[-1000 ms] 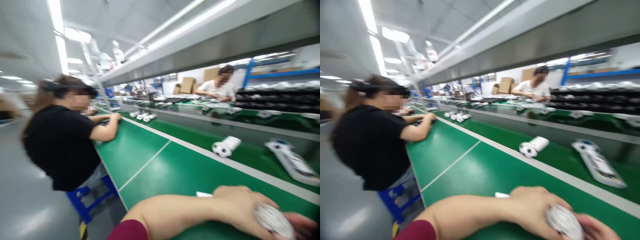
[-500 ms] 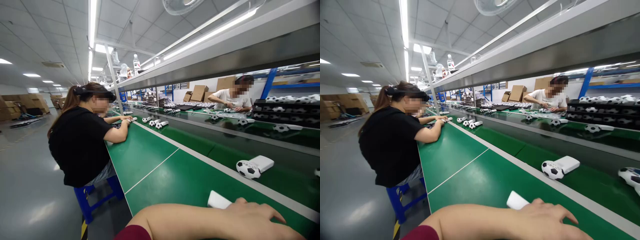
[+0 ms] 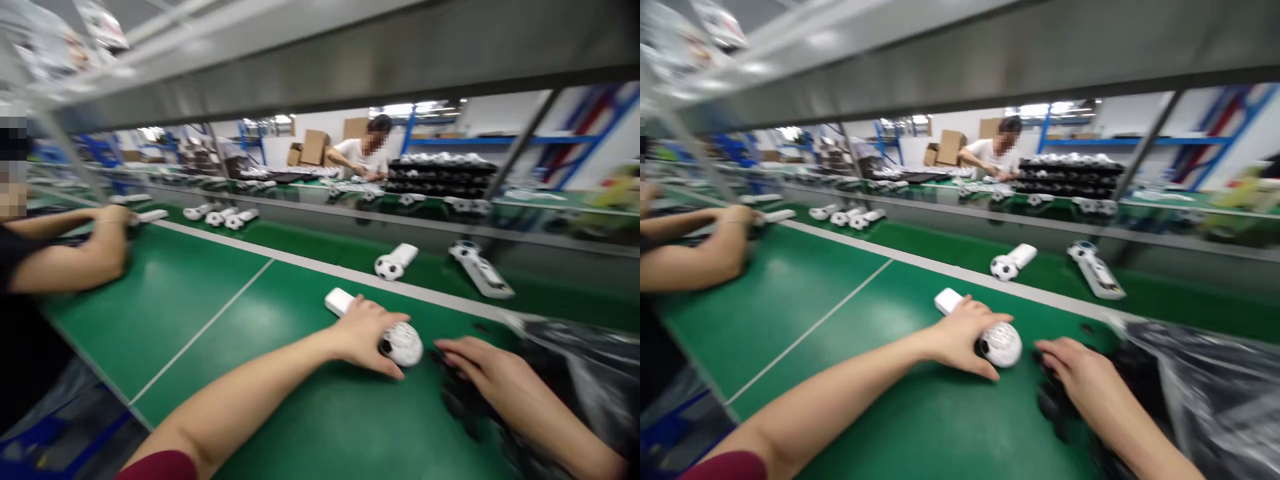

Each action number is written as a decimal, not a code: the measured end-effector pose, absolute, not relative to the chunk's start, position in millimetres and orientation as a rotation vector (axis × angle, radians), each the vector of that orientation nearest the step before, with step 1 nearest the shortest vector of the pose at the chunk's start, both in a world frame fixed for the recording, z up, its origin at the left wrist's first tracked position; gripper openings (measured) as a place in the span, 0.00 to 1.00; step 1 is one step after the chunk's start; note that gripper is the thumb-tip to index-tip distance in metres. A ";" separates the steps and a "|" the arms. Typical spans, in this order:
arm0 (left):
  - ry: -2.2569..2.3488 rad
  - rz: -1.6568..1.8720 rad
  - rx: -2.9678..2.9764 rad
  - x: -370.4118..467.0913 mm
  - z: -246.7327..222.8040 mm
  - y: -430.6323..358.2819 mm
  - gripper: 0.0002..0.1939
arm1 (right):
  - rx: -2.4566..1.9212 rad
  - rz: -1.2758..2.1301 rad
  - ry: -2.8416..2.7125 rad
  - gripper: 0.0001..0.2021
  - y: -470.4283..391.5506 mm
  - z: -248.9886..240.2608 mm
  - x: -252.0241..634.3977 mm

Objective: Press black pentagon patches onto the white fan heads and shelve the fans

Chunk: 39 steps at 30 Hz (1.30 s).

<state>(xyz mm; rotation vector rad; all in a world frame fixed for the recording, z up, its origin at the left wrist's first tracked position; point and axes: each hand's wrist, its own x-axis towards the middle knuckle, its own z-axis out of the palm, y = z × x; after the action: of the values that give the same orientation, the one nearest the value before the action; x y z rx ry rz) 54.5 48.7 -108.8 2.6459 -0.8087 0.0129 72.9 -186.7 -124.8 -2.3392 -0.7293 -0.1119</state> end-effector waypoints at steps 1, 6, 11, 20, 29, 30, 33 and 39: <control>-0.773 0.028 2.617 54.9 -110.1 48.5 0.41 | -2.317 0.018 -0.658 0.10 -188.1 -125.4 69.2; -0.703 0.046 2.572 58.9 -117.7 47.3 0.34 | -2.099 0.111 -0.500 0.05 -174.8 -116.1 59.2; -0.666 0.043 2.557 59.5 -119.2 46.3 0.35 | -2.176 -0.106 -0.634 0.03 -170.0 -106.5 53.8; -0.741 0.031 2.516 56.4 -118.7 41.3 0.35 | -2.074 -0.007 -0.838 0.09 -153.8 -114.0 44.5; -0.669 0.045 2.515 51.2 -116.9 36.1 0.31 | -2.086 -0.017 -0.636 0.05 -152.2 -120.3 43.8; -0.663 0.051 2.511 50.7 -117.0 35.6 0.31 | -2.088 -0.009 -0.625 0.04 -152.9 -122.2 45.3; -0.661 0.066 2.487 50.4 -118.0 34.3 0.30 | -2.059 0.023 -0.553 0.05 -155.0 -128.9 49.5; -0.693 0.130 2.460 52.5 -120.8 31.0 0.28 | -1.767 0.214 -0.488 0.11 -155.4 -137.2 53.6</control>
<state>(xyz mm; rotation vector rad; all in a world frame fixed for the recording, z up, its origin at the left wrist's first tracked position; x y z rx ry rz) 52.5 31.0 -120.8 2.4601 -0.6929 0.1301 53.6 -155.4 -137.2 -1.7671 -0.4879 0.2143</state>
